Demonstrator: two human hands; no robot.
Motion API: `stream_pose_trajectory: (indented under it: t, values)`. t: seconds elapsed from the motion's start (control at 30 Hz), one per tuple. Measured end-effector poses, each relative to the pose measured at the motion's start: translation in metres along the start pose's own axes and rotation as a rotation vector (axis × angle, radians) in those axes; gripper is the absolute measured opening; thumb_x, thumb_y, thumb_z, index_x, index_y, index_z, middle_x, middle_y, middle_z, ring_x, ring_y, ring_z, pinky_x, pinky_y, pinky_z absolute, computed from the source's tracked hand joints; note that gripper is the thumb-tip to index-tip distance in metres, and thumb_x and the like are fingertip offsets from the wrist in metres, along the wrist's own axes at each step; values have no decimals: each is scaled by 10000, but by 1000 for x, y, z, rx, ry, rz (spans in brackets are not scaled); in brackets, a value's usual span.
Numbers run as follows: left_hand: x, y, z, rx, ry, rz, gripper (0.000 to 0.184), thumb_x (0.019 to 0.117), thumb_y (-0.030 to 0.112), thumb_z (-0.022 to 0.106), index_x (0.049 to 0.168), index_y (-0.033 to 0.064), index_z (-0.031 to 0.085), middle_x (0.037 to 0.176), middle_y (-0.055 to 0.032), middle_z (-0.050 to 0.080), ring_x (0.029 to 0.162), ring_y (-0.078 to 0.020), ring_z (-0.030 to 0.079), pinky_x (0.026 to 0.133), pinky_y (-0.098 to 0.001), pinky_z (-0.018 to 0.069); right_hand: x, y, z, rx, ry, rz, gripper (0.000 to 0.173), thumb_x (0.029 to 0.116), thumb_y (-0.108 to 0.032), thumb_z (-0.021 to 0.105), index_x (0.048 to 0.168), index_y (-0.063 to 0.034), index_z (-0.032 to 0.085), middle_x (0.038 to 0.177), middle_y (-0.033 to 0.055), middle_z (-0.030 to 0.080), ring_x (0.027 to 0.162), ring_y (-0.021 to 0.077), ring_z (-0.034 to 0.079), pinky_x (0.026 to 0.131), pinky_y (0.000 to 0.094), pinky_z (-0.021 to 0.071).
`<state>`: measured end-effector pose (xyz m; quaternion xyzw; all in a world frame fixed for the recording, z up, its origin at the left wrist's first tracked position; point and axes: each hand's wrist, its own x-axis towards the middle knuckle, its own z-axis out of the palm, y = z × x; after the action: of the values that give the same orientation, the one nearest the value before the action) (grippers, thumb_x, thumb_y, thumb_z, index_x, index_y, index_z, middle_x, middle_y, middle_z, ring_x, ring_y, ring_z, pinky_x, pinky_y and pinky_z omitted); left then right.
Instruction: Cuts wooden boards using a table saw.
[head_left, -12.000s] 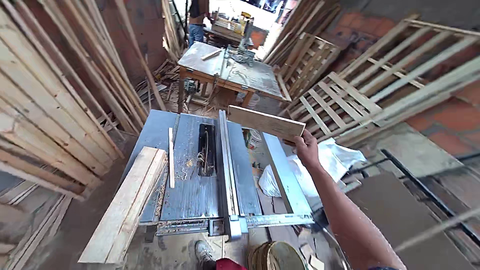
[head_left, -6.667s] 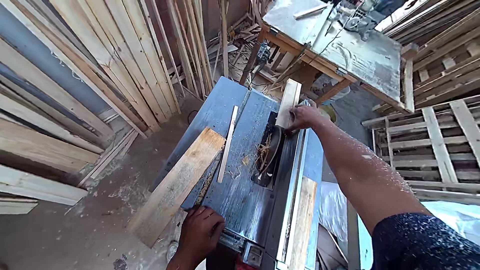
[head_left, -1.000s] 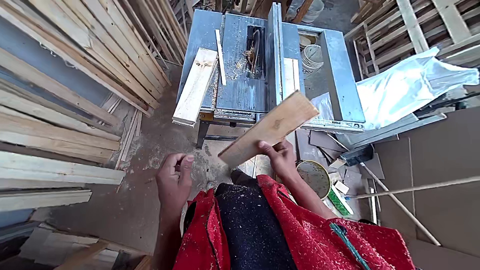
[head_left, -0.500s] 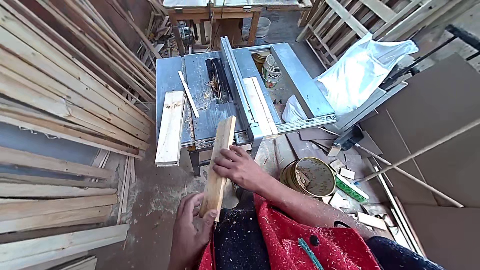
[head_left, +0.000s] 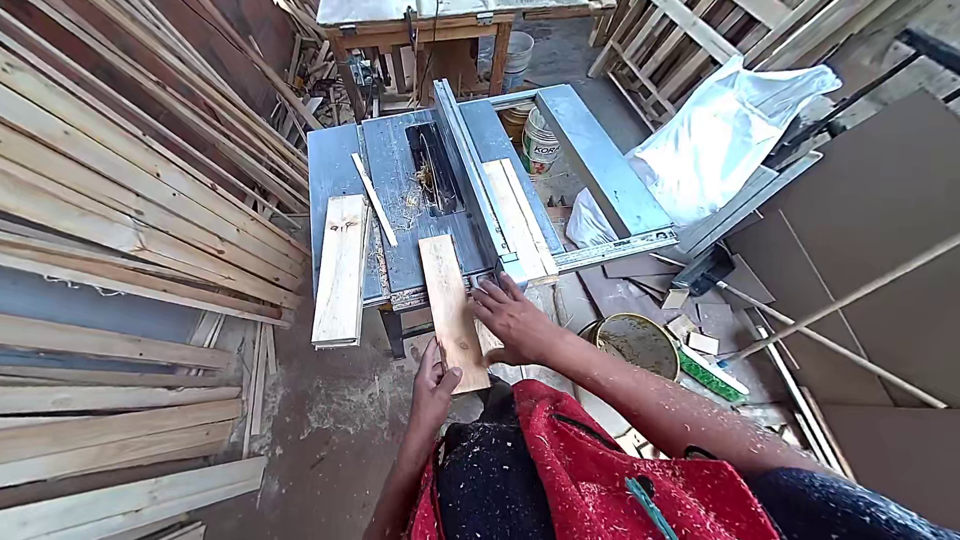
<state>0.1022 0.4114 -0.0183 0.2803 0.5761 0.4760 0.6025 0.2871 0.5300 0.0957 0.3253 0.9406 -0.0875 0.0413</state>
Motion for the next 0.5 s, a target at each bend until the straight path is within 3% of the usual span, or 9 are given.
stream_pose_trajectory:
  t: [0.07,0.17,0.3,0.4,0.5]
  values:
    - [12,3,18,13,2,-25,772,976,23,614,1631,88,211,1055,-205,745,923,-295,766,844,-471,657,-9,9,3,-111,-111,21,1187,616,-754,815,1503,-41,478,1603,182,410,1564,388,195,1237,679,29]
    - [29,13,44,51,-44,-37,777,984,19,609,1643,147,218,989,-181,752,868,-297,772,787,-480,670,-7,15,4,-213,-140,7,1313,539,-793,821,1528,-18,440,1617,188,388,1574,379,161,1237,673,-21]
    - [44,27,70,79,-40,-30,793,1012,37,590,1658,154,146,1012,-178,752,796,-297,774,679,-454,675,12,29,1,-278,-168,39,1360,484,-815,814,1493,28,464,1572,217,441,1553,405,218,1238,673,-8]
    - [46,43,73,130,-42,-53,786,1035,88,591,1663,183,128,1054,-181,748,773,-299,771,676,-441,674,25,38,-4,-286,-204,15,1386,460,-830,794,1481,43,450,1530,215,483,1520,395,302,1239,676,12]
    - [52,57,64,327,-51,-44,801,1024,229,649,1663,207,166,1048,-155,735,720,-252,757,676,-415,671,36,45,-11,-285,-203,-7,1369,425,-806,807,1444,48,480,1462,204,545,1474,386,380,1233,684,11]
